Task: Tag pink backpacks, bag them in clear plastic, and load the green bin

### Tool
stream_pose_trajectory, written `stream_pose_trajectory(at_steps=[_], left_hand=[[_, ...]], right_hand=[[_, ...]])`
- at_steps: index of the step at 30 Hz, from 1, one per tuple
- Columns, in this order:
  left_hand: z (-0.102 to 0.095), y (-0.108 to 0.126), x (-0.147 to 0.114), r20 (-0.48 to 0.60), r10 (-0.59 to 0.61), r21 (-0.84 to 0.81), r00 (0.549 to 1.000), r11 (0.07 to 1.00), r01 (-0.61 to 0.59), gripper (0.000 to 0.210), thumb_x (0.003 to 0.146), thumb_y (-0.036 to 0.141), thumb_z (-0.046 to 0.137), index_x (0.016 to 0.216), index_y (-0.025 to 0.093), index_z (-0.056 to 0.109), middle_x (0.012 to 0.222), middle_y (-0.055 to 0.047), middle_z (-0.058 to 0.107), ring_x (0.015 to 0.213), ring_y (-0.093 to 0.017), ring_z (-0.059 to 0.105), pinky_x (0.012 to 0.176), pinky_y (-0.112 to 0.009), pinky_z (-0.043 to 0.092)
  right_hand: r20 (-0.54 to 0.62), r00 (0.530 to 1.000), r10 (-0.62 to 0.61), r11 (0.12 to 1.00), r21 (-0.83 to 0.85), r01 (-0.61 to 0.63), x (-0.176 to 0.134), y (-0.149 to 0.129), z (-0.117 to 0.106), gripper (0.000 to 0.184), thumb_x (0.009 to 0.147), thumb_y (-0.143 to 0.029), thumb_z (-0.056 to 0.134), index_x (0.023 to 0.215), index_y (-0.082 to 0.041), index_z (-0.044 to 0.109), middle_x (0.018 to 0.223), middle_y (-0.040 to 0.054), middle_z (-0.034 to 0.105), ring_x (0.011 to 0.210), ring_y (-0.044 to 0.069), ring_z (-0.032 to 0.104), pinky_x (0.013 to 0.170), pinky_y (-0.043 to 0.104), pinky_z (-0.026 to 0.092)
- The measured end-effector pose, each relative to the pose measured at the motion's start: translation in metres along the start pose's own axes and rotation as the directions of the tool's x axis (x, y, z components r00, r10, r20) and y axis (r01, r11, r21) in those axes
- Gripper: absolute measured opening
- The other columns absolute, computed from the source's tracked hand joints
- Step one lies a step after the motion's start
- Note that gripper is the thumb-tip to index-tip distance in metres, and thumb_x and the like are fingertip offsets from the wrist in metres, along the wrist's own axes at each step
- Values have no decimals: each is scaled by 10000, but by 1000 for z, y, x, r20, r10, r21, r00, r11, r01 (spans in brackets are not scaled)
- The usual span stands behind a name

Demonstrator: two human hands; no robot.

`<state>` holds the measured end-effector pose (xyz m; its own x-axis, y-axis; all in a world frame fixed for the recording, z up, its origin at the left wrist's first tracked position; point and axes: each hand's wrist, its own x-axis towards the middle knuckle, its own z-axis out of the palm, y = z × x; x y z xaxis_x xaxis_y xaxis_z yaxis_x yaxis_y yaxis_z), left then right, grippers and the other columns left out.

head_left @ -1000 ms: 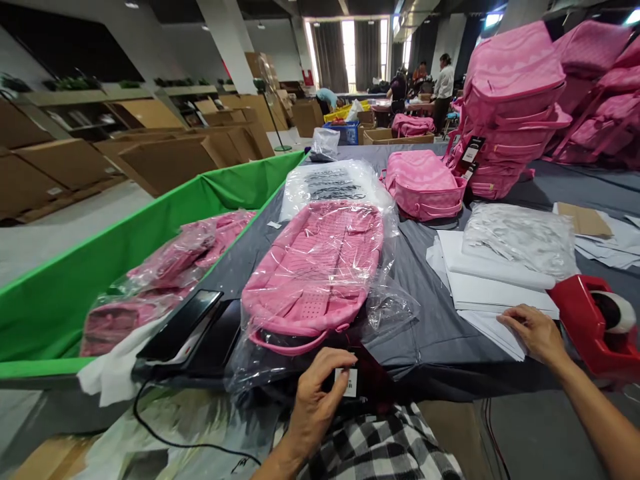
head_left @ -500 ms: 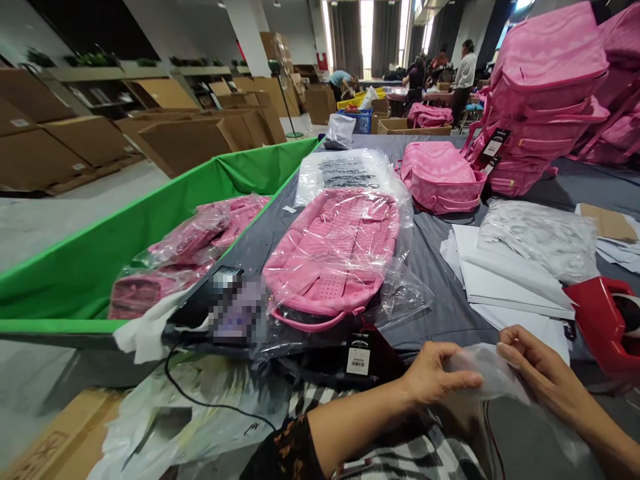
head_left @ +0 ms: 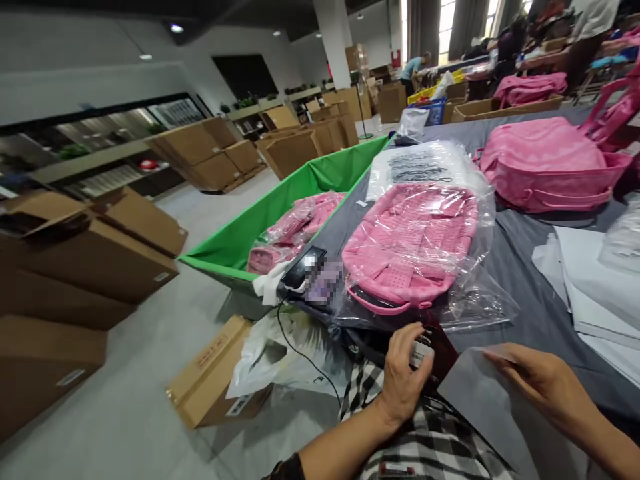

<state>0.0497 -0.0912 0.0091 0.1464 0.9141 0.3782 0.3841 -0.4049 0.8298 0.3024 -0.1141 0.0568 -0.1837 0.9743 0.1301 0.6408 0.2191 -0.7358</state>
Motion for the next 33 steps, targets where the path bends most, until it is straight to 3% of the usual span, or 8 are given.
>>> stream_pose_trajectory(at_steps=[4,8,14,19,21,24,28,33], left_hand=[[18,-11,15,-36,-230,148,972,961,233,463,939,412,599,1327,159,593,1291,-153,676,1220,-300,615,1083,-504,463],[41,-4,48,-19,-428,210,904,882,422,369,897,459,648,1079,141,694,1037,-147,740,1015,-320,674,967,-475,499],[11,-4,59,156,-491,-101,857,855,508,118,754,241,689,836,177,744,679,22,640,679,-160,588,758,-292,444],[-19,4,53,520,-559,-578,646,327,748,546,543,622,845,763,137,726,628,17,600,570,-109,498,602,-255,384],[-20,11,49,453,-567,-651,688,318,690,647,508,712,852,749,132,698,636,11,601,565,-98,496,593,-244,383],[-11,17,36,271,-465,-635,843,572,520,578,666,685,806,795,132,700,688,0,628,626,-112,543,634,-239,413],[11,15,23,316,-185,-102,931,969,227,253,956,383,624,1001,156,726,787,-27,716,699,-162,638,678,-260,445],[23,9,28,449,58,455,892,844,-284,245,1016,275,505,1070,101,668,816,-86,727,719,-204,671,723,-327,493]], right_hand=[[96,989,-109,994,44,105,32,-15,4,414,940,-530,517,1028,-237,796,855,74,745,704,178,695,649,241,556],[218,975,-42,996,85,23,50,-23,-9,505,890,-650,555,831,-206,788,786,79,750,688,199,695,630,236,563],[78,997,-3,997,-83,10,54,23,-55,486,865,-652,588,1021,-249,811,992,67,785,812,235,750,697,233,588],[68,975,-213,926,-303,224,75,35,-22,340,870,-468,539,979,-265,789,820,56,781,637,231,728,550,263,531],[61,968,-242,883,-400,246,88,27,4,340,870,-393,478,961,-253,774,781,74,770,604,239,712,519,279,492],[-6,983,-182,923,-347,168,104,12,35,372,877,-403,427,917,-217,747,637,71,703,522,222,638,493,280,443],[-20,1000,0,1000,26,0,113,-5,47,539,879,-680,447,733,-200,645,632,46,644,573,189,570,540,268,472],[57,992,113,961,246,-124,108,-30,47,649,781,-833,534,668,-196,583,642,29,593,620,177,542,573,265,493]])
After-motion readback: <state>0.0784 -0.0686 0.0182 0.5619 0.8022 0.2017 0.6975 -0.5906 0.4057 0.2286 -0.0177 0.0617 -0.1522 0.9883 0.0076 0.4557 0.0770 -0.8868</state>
